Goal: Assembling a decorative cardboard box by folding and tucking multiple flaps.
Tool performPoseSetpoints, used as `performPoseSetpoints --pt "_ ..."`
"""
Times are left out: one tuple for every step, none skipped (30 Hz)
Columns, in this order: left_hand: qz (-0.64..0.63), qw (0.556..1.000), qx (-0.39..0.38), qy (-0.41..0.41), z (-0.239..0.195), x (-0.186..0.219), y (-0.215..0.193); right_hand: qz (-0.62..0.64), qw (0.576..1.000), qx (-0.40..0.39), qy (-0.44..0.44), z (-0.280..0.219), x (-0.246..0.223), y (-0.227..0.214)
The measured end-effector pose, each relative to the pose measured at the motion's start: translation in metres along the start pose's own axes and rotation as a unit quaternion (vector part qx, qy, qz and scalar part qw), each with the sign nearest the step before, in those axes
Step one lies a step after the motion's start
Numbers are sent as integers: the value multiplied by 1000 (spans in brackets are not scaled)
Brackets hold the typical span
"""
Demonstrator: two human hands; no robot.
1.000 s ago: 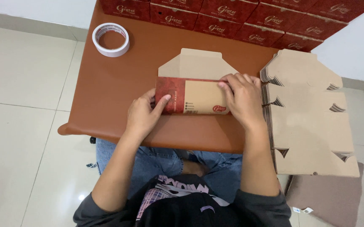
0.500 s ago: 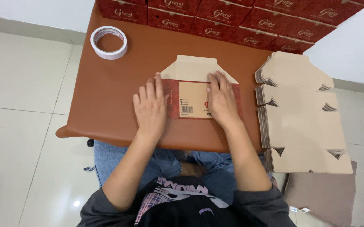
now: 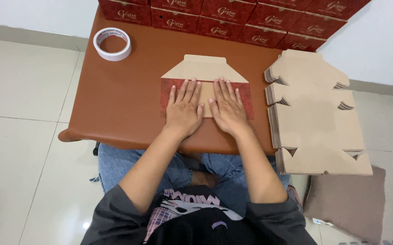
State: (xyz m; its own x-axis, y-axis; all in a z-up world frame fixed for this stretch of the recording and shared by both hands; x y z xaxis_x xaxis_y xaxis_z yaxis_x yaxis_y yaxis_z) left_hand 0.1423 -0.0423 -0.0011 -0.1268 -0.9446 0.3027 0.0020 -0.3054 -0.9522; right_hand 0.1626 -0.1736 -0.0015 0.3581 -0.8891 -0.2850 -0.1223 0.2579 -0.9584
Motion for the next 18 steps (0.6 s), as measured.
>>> performPoseSetpoints --pt "2 1000 3 3 1 -3 1 0 1000 4 1 -2 10 0" --pt "8 1000 17 -20 2 -11 0 -9 1000 13 20 -5 22 0" --pt "13 999 30 -42 3 -18 -2 -18 999 22 40 -8 35 0" --pt "16 999 32 -38 6 -22 1 -17 999 27 42 -11 42 -3" --pt "26 998 36 -49 9 -30 2 -12 997 28 68 -13 52 -4" --pt "35 997 39 -60 12 -37 3 -6 995 28 93 -17 62 -5" --pt "39 997 45 -56 12 -40 0 -5 995 36 93 -16 65 -6" --pt "45 997 20 -59 13 -44 2 -7 994 30 102 -15 70 -4" --pt "52 997 -6 -62 13 -49 4 -7 994 23 111 -14 74 -1" --pt "57 997 -1 -58 20 -49 6 -5 993 31 111 -11 72 -2" --pt "71 996 -8 -50 24 -50 11 -24 993 31 112 -9 67 0" --pt "85 995 -14 -41 27 -51 16 -43 992 32 113 -6 63 2" --pt "87 995 -11 -40 27 -47 12 -42 992 36 112 -6 49 3" --pt "79 996 -24 -14 27 -39 11 -26 996 25 84 -3 31 6" --pt "69 997 -37 12 27 -30 10 -12 998 14 55 -1 14 7" --pt "70 997 -33 13 30 -27 10 -13 998 19 55 3 0 7" --pt "67 997 -34 30 32 -21 13 -14 999 12 28 6 -18 11" --pt "63 996 -36 46 33 -16 16 -14 1000 6 1 10 -35 14"
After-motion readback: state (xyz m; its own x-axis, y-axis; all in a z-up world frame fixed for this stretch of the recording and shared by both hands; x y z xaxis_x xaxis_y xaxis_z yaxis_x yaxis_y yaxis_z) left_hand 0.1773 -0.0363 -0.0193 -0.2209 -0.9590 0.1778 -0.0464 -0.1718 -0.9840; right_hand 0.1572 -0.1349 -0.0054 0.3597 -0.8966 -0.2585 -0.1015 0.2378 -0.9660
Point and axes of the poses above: each hand's wrist, its own z-axis towards the middle knuckle, its own y-axis out of the palm, x = y × z, the point moved 8 cm from there along z, towards the middle knuckle, and after that the axes turned 6 degrees about -y, right-handed, at the moved point
